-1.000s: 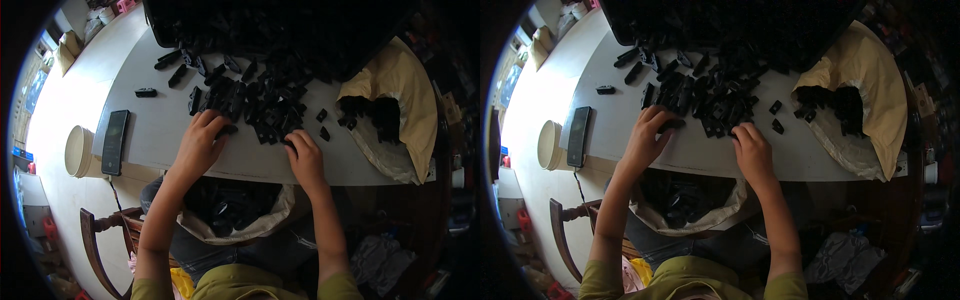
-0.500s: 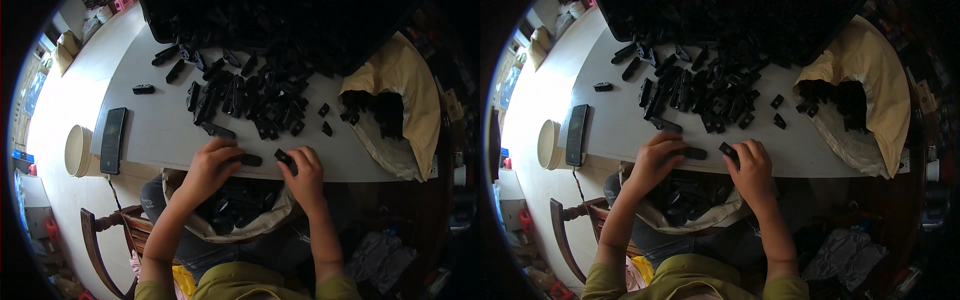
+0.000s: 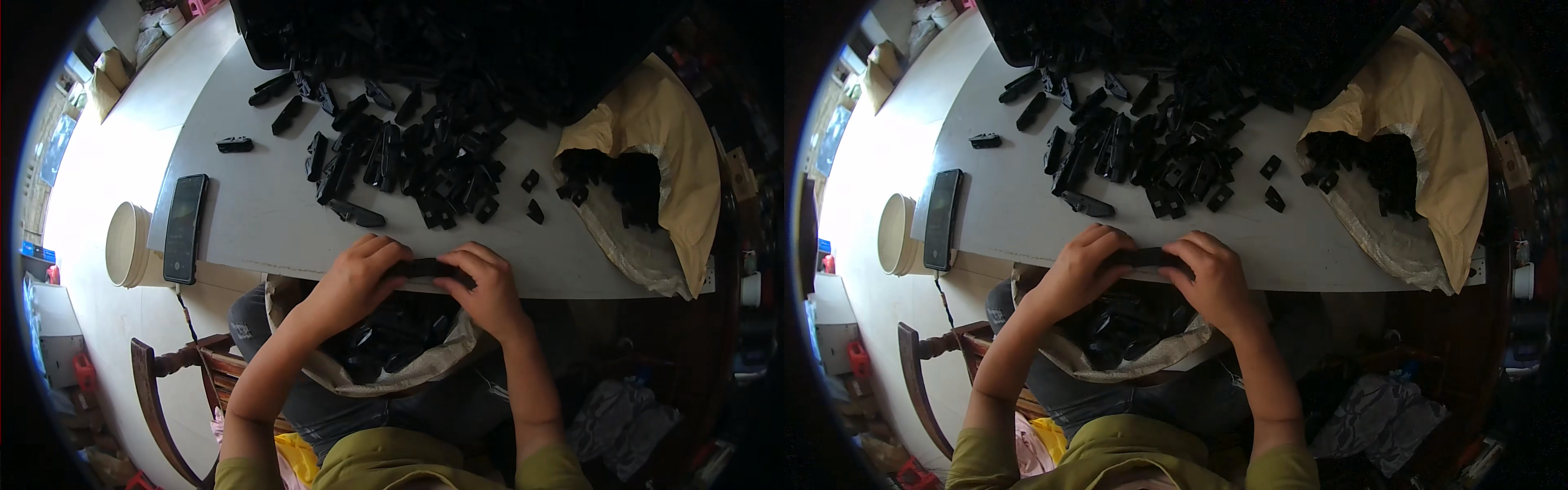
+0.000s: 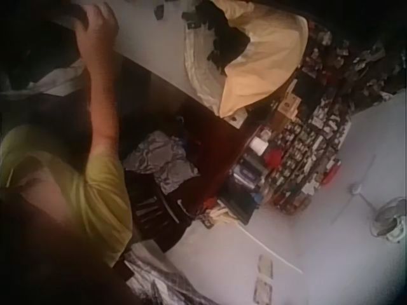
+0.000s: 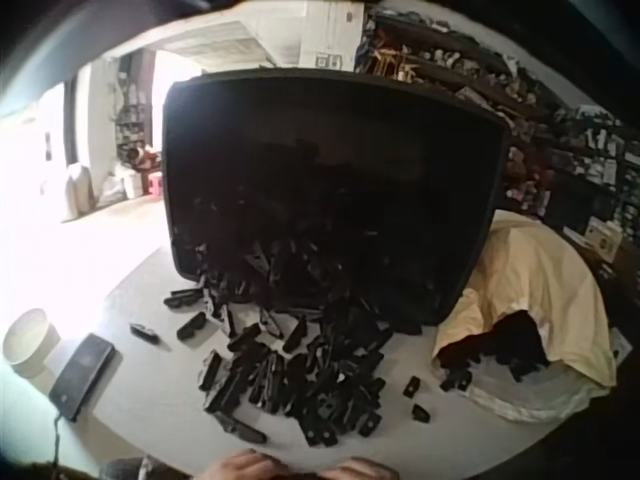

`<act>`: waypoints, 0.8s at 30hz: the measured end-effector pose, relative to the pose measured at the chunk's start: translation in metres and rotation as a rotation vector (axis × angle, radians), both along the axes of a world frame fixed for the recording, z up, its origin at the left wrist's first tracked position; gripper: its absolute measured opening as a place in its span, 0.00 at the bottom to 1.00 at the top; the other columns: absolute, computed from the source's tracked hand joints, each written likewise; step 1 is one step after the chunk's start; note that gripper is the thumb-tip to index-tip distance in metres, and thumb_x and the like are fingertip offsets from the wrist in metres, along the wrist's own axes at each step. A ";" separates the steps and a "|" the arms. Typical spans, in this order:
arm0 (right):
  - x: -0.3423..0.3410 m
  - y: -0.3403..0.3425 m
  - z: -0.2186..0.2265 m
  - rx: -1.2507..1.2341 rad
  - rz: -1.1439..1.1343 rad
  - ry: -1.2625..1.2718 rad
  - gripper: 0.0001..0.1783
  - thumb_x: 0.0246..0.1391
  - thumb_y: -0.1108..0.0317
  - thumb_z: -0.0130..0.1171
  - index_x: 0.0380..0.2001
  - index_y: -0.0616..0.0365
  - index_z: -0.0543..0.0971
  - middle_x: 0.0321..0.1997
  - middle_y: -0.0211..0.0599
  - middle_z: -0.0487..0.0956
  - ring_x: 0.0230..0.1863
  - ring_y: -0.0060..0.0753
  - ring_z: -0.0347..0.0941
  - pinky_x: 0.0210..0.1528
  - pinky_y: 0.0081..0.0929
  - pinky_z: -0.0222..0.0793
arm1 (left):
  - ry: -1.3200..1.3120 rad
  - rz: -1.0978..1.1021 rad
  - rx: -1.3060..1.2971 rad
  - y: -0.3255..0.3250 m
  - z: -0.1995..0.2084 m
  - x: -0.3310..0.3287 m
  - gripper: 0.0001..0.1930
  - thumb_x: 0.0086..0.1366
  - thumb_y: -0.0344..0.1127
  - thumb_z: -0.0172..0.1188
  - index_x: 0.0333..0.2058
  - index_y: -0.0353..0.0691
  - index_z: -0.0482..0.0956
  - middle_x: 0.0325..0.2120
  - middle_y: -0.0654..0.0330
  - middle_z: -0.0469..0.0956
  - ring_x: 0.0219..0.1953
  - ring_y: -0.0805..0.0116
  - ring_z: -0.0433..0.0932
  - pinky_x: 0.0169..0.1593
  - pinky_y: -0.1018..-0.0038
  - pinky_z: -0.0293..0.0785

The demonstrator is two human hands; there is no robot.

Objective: Assembling small black plastic components by hand at a workbench.

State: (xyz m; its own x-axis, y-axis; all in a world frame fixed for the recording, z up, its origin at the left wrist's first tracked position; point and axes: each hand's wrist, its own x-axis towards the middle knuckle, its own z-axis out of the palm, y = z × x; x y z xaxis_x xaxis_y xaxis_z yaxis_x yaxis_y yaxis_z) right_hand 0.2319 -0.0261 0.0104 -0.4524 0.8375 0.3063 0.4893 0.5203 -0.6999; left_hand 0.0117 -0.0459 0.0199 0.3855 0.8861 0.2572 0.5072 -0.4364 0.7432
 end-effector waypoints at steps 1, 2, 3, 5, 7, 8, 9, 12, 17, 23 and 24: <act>0.003 0.002 0.002 -0.001 0.002 0.000 0.16 0.39 0.77 0.70 0.36 0.64 0.80 0.33 0.38 0.78 0.32 0.34 0.77 0.34 0.26 0.73 | 0.000 0.002 -0.001 0.001 -0.003 -0.003 0.15 0.51 0.24 0.64 0.39 0.37 0.75 0.36 0.55 0.75 0.40 0.52 0.74 0.44 0.64 0.73; 0.008 0.003 0.006 -0.046 0.018 -0.034 0.16 0.38 0.77 0.71 0.35 0.64 0.81 0.32 0.38 0.78 0.33 0.34 0.77 0.34 0.27 0.73 | -0.021 -0.013 -0.008 0.002 -0.008 -0.006 0.14 0.50 0.24 0.65 0.38 0.36 0.77 0.35 0.54 0.76 0.40 0.53 0.75 0.45 0.65 0.73; 0.010 0.004 0.008 -0.094 0.036 -0.067 0.16 0.37 0.76 0.71 0.34 0.64 0.81 0.31 0.38 0.78 0.33 0.35 0.77 0.34 0.28 0.73 | -0.041 -0.027 -0.017 0.003 -0.012 -0.009 0.14 0.49 0.24 0.66 0.37 0.35 0.78 0.35 0.54 0.77 0.41 0.53 0.76 0.45 0.65 0.74; 0.007 0.010 0.004 -0.064 0.085 -0.028 0.16 0.36 0.76 0.72 0.33 0.64 0.81 0.31 0.37 0.78 0.33 0.35 0.76 0.35 0.29 0.72 | -0.078 -0.043 -0.034 0.007 -0.015 -0.012 0.13 0.48 0.24 0.67 0.36 0.35 0.79 0.36 0.53 0.77 0.41 0.53 0.77 0.46 0.66 0.74; 0.006 0.012 0.004 -0.029 0.127 0.005 0.16 0.35 0.76 0.72 0.32 0.64 0.81 0.31 0.37 0.78 0.34 0.35 0.75 0.35 0.30 0.71 | -0.121 -0.065 -0.044 0.008 -0.016 -0.013 0.12 0.47 0.24 0.68 0.34 0.34 0.81 0.36 0.53 0.78 0.41 0.54 0.78 0.46 0.66 0.74; 0.002 0.011 0.003 0.003 0.104 0.023 0.16 0.34 0.75 0.73 0.31 0.63 0.82 0.30 0.37 0.78 0.34 0.35 0.75 0.36 0.30 0.71 | -0.120 -0.049 -0.038 0.007 -0.016 -0.013 0.12 0.47 0.24 0.68 0.34 0.34 0.81 0.35 0.53 0.78 0.40 0.54 0.78 0.46 0.67 0.74; -0.002 0.010 0.001 0.037 0.080 0.041 0.16 0.33 0.75 0.73 0.31 0.63 0.82 0.30 0.36 0.78 0.35 0.36 0.74 0.36 0.30 0.70 | -0.118 -0.034 -0.029 0.007 -0.018 -0.012 0.12 0.47 0.24 0.68 0.34 0.34 0.81 0.35 0.53 0.78 0.40 0.54 0.78 0.46 0.67 0.74; -0.014 0.004 -0.009 0.083 0.084 0.016 0.18 0.31 0.75 0.74 0.32 0.62 0.82 0.28 0.36 0.76 0.36 0.36 0.73 0.37 0.30 0.70 | -0.125 -0.063 0.024 0.006 -0.018 -0.008 0.13 0.47 0.24 0.68 0.34 0.33 0.81 0.34 0.54 0.78 0.40 0.55 0.78 0.45 0.66 0.74; -0.026 0.007 0.001 0.043 0.066 0.048 0.16 0.38 0.71 0.73 0.33 0.63 0.82 0.33 0.38 0.75 0.36 0.38 0.73 0.36 0.30 0.70 | -0.030 -0.024 0.081 -0.002 -0.014 -0.019 0.14 0.48 0.26 0.69 0.36 0.36 0.81 0.35 0.55 0.78 0.40 0.55 0.77 0.46 0.66 0.74; -0.047 0.028 0.003 0.236 -0.226 -0.281 0.13 0.47 0.72 0.67 0.37 0.63 0.78 0.39 0.39 0.73 0.36 0.41 0.75 0.36 0.33 0.72 | 0.455 0.305 0.448 0.018 -0.002 -0.031 0.18 0.51 0.30 0.62 0.43 0.40 0.77 0.44 0.59 0.72 0.47 0.59 0.70 0.48 0.68 0.68; -0.048 0.034 0.000 0.233 -0.214 -0.392 0.12 0.47 0.74 0.66 0.37 0.62 0.78 0.40 0.39 0.73 0.37 0.42 0.76 0.37 0.35 0.73 | 0.465 0.270 0.396 0.022 -0.002 -0.032 0.19 0.49 0.30 0.63 0.42 0.40 0.76 0.43 0.60 0.73 0.46 0.59 0.71 0.48 0.67 0.70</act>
